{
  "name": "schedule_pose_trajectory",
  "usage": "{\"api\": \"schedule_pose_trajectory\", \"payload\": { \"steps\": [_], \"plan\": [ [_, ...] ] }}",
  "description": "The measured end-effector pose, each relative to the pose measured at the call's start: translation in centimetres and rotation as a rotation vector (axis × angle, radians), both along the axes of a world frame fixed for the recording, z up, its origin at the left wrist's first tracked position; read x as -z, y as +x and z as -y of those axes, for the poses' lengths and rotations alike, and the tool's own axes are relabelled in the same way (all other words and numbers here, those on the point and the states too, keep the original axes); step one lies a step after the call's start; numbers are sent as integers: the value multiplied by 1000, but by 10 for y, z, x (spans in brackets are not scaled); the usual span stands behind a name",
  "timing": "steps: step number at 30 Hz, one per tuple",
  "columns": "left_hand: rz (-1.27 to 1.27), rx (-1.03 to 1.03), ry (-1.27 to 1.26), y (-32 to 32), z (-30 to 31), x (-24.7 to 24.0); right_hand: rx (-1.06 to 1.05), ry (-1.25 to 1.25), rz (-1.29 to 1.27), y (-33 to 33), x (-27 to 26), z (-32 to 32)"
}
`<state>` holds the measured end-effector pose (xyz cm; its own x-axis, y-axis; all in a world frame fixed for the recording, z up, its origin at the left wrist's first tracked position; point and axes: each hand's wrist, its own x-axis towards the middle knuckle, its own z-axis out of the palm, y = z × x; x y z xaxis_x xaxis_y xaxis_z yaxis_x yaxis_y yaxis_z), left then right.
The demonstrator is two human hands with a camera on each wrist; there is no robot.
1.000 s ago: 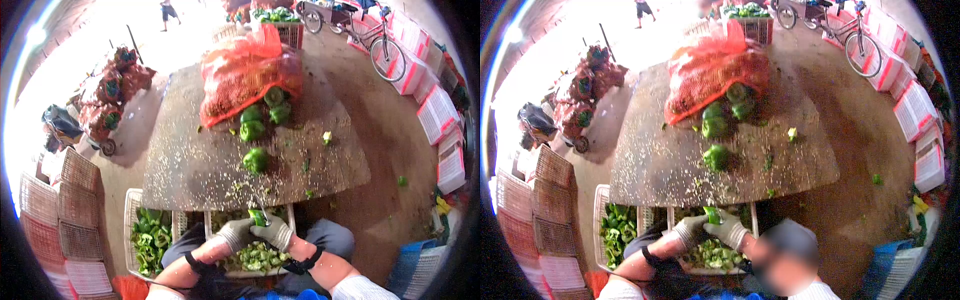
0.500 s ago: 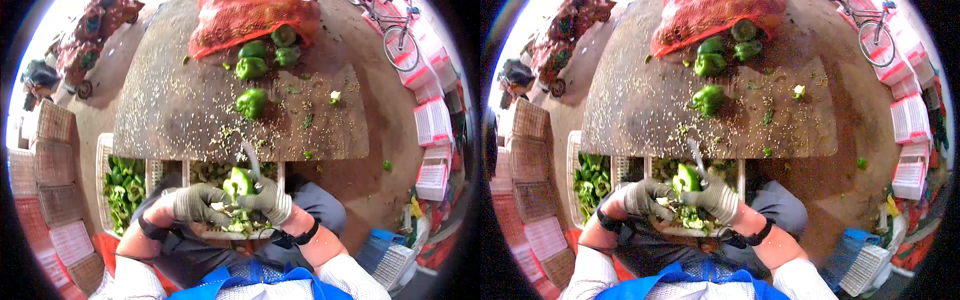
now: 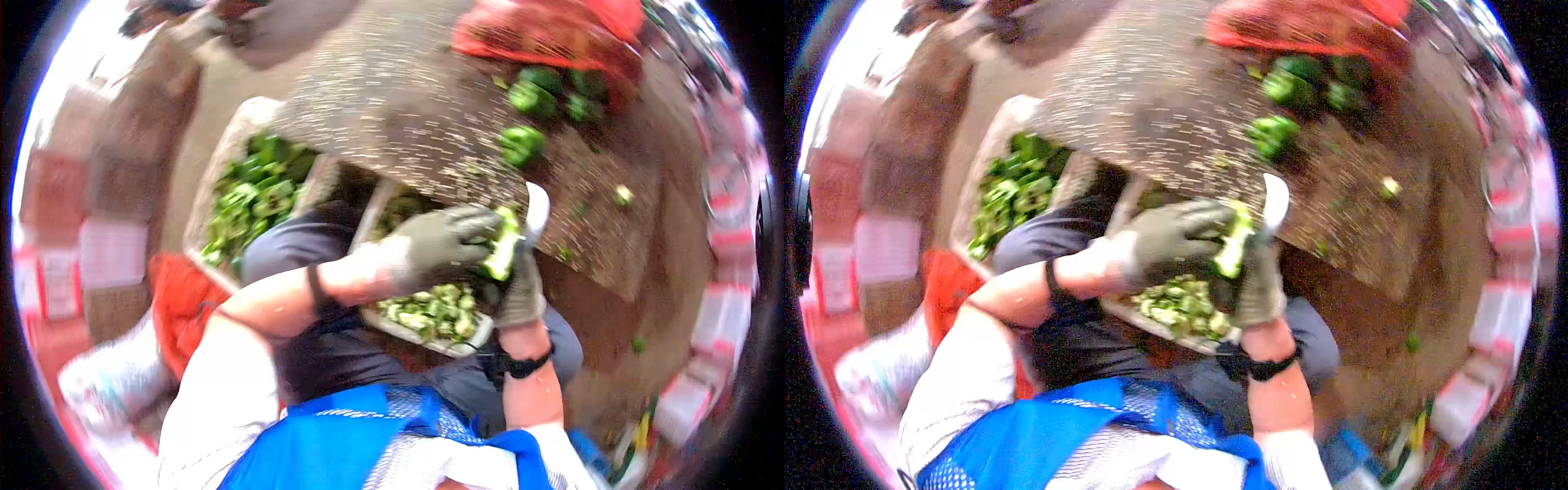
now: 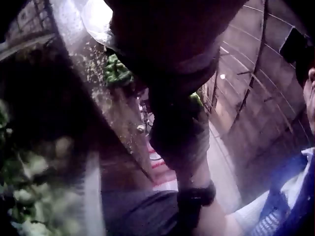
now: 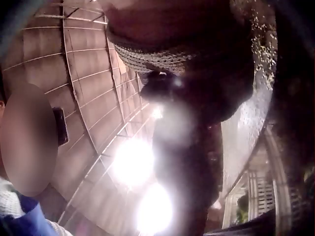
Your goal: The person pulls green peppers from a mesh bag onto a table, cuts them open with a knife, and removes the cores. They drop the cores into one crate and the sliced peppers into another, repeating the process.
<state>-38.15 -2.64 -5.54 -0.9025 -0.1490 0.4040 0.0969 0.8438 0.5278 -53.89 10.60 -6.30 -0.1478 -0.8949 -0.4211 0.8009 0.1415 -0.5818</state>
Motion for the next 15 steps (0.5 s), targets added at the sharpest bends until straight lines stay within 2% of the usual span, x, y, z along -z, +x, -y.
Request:
{"api": "schedule_pose_trajectory", "payload": {
  "steps": [1,4,5,7,8,9,10,11,12,14,15],
  "plan": [
    [124,-48,15,10,-5,-20,-8,10,24,1,6,-4],
    [-4,-217,-30,52,-17,-47,-190,-104,-78,14,-26,-3],
    [-60,-246,170,68,-13,-55,-192,-101,-139,18,-37,-5],
    [-388,-448,1602,100,-13,-75,-205,-110,-181,18,-37,-8],
    [-556,-613,1342,118,-20,-93,-254,-115,-122,14,-27,-11],
    [-314,-697,941,151,-8,-74,-288,-132,-76,5,-22,-11],
    [-17,-855,390,183,5,-54,-228,-188,-101,9,-26,-11],
    [142,-974,-48,215,18,-35,-167,-244,-126,12,-30,-12],
    [153,-1084,87,216,30,-36,-106,-299,-151,16,-34,-12],
    [367,-1198,-3,224,38,-39,-176,-205,-150,11,-35,-16],
    [297,-1120,-139,229,47,-25,-211,-158,-148,9,-36,-19]
  ]
}}
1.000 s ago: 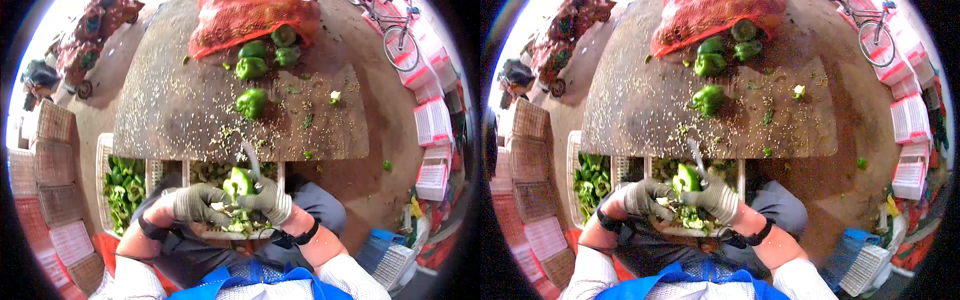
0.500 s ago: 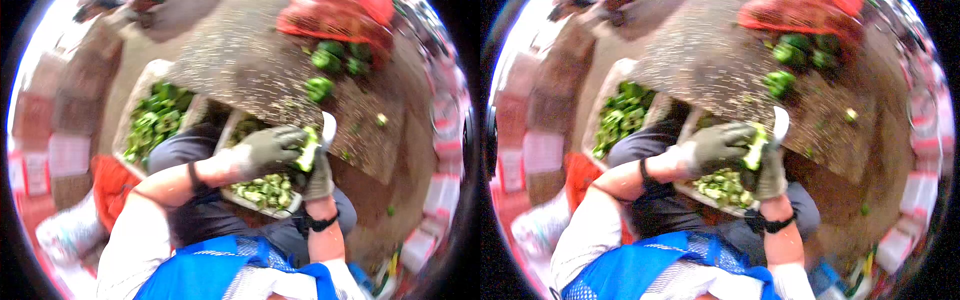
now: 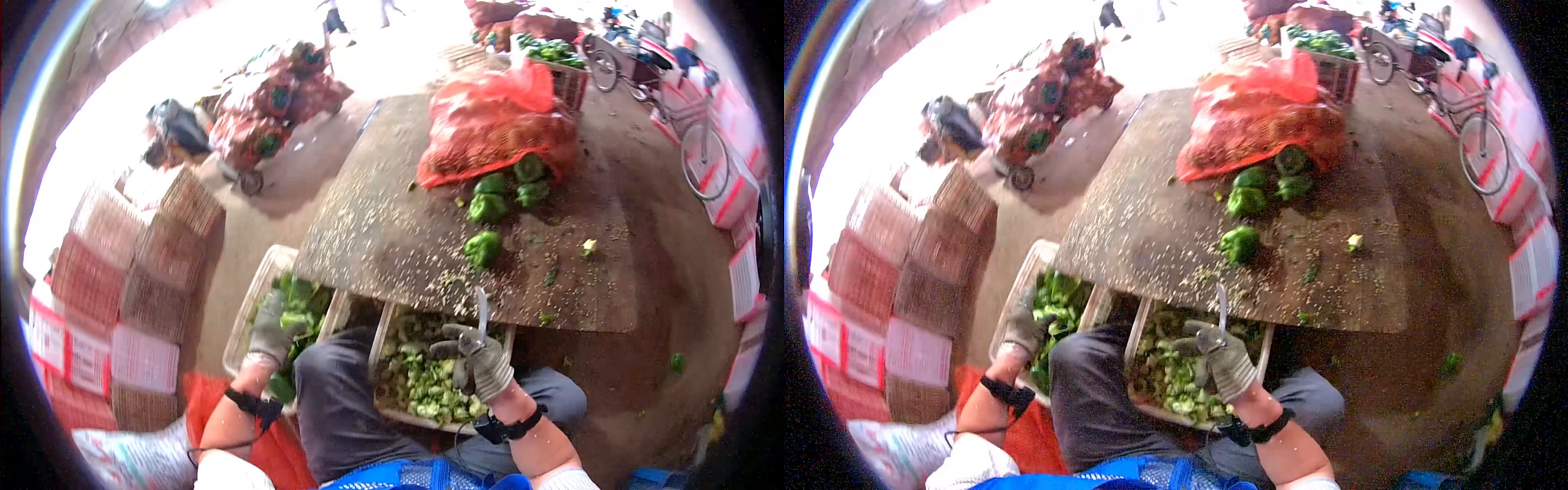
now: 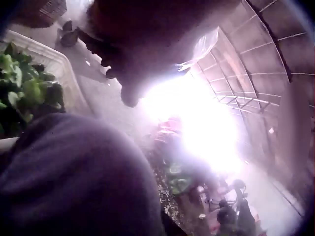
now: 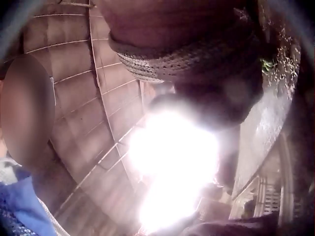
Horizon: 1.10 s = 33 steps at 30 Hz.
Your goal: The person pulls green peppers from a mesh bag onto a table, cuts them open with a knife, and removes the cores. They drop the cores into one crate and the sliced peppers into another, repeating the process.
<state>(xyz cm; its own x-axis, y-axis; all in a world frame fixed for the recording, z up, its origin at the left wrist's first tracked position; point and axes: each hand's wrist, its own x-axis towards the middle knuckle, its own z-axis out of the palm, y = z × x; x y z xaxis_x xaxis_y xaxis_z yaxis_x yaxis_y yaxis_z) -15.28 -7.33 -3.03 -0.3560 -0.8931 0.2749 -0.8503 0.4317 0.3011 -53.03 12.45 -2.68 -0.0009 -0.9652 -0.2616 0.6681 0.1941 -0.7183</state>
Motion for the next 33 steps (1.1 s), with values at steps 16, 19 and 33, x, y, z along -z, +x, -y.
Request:
{"api": "schedule_pose_trajectory", "payload": {
  "steps": [16,19,33],
  "plan": [
    [-365,863,373,-445,174,85,282,246,-123,-58,-7,15],
    [-206,1011,251,-503,223,104,208,378,-71,-69,-9,29],
    [262,561,147,-636,330,47,196,276,75,-116,-4,77]
  ]
}}
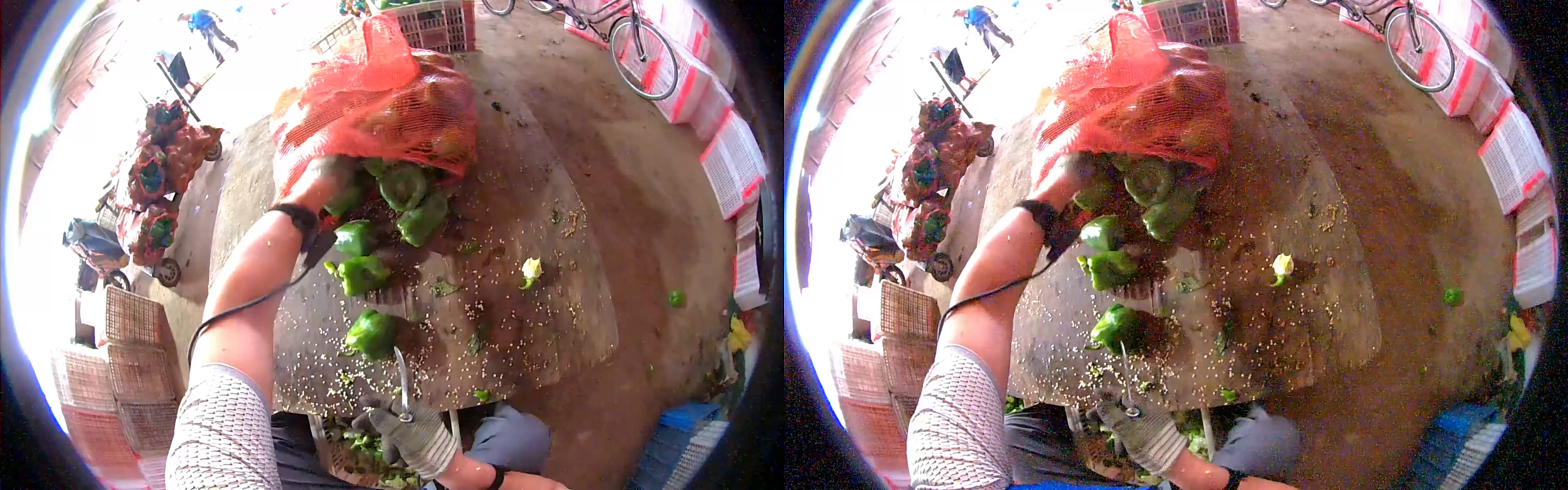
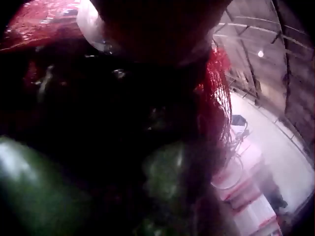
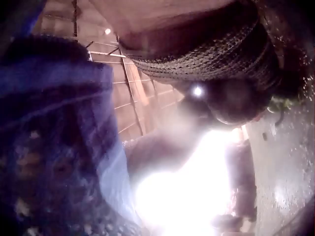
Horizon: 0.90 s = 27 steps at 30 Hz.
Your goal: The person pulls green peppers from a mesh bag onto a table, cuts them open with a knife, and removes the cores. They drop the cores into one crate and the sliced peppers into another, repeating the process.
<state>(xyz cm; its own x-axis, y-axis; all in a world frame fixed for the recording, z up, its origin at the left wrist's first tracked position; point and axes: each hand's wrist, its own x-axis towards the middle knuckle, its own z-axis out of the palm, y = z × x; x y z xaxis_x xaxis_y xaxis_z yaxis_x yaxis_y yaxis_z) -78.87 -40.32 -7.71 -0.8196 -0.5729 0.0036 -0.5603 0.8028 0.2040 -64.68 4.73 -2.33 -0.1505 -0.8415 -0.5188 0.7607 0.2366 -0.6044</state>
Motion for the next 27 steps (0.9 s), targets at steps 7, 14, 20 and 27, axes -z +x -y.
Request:
{"api": "schedule_pose_trajectory", "payload": {
  "steps": [7,14,20,27],
  "plan": [
    [139,64,114,-55,43,-22,80,12,60,4,25,-5],
    [-11,371,466,4,-33,-31,10,197,113,-17,5,12],
    [-255,295,519,40,-40,4,-71,231,121,-16,0,21],
    [21,11,80,55,64,-16,26,246,26,-9,26,15]
  ]
}}
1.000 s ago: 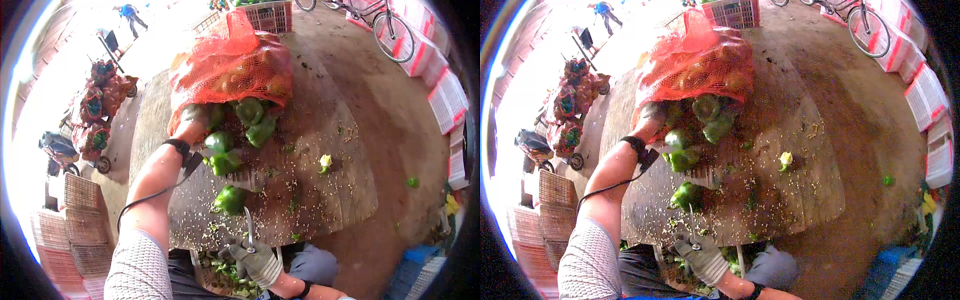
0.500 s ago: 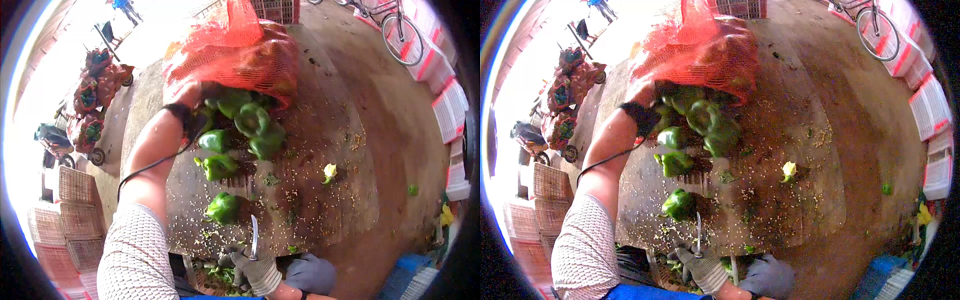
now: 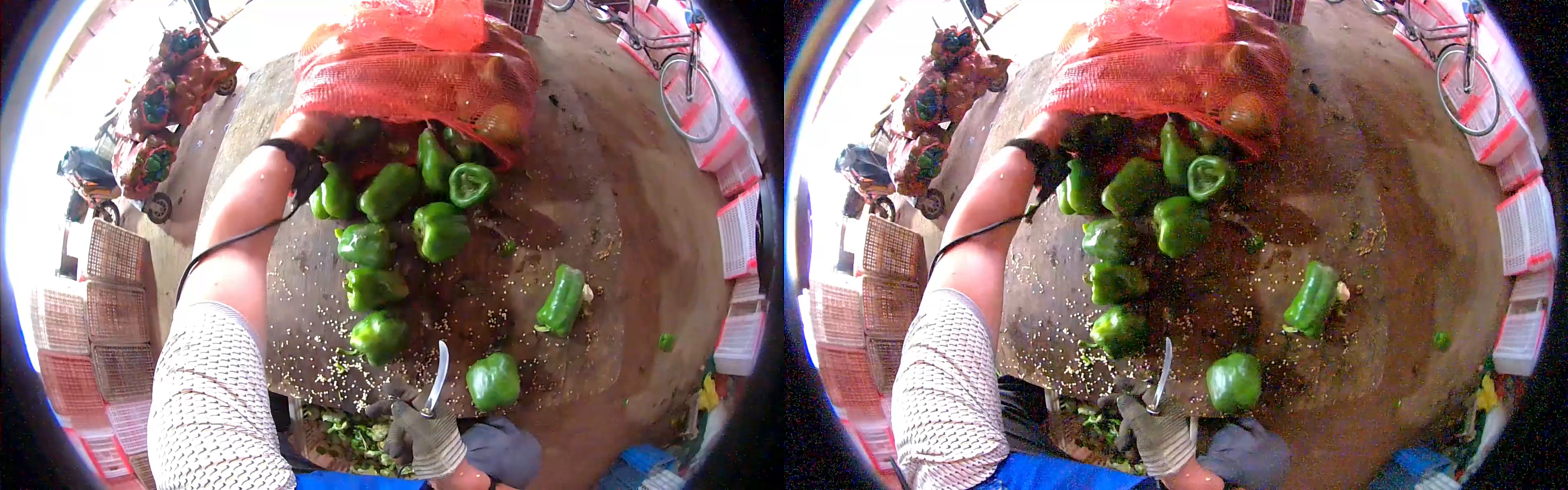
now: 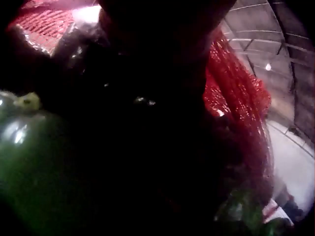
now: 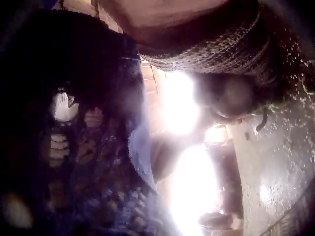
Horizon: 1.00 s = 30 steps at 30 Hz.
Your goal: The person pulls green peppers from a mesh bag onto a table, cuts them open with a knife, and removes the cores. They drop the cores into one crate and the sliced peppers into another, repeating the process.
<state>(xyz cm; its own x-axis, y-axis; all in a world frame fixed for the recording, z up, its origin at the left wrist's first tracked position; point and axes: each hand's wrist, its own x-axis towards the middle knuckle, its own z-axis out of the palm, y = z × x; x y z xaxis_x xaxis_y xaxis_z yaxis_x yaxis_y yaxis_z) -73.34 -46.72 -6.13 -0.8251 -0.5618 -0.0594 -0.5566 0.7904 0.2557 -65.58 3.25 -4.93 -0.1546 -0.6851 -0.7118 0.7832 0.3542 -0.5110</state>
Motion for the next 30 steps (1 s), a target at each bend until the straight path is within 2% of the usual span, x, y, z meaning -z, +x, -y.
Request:
{"api": "schedule_pose_trajectory", "payload": {
  "steps": [2,5,9,12,14,15,19,21,22,25,30],
  "plan": [
    [81,-22,-13,-10,18,-1,-91,5,-12,-3,2,-1],
    [98,34,25,-10,11,-12,-45,97,62,-6,-8,6],
    [-22,326,227,9,-62,-41,-51,95,22,0,2,10],
    [-57,441,337,3,-102,-36,-222,115,102,-5,-9,19],
    [-180,370,585,-4,-88,-14,-198,78,83,-5,-6,16],
    [-195,339,588,-10,-80,-10,-181,64,77,-3,-3,14],
    [-51,122,269,-11,-18,-11,-186,84,116,-1,-3,11],
    [2,70,195,-16,-3,-11,-147,60,65,6,6,7],
    [18,57,178,-19,-3,-8,-105,-11,57,6,4,10],
    [51,29,155,-13,-9,-4,-144,74,160,-14,-17,12],
    [110,-20,114,3,-16,-8,-77,-85,111,-25,-28,0]
  ]
}}
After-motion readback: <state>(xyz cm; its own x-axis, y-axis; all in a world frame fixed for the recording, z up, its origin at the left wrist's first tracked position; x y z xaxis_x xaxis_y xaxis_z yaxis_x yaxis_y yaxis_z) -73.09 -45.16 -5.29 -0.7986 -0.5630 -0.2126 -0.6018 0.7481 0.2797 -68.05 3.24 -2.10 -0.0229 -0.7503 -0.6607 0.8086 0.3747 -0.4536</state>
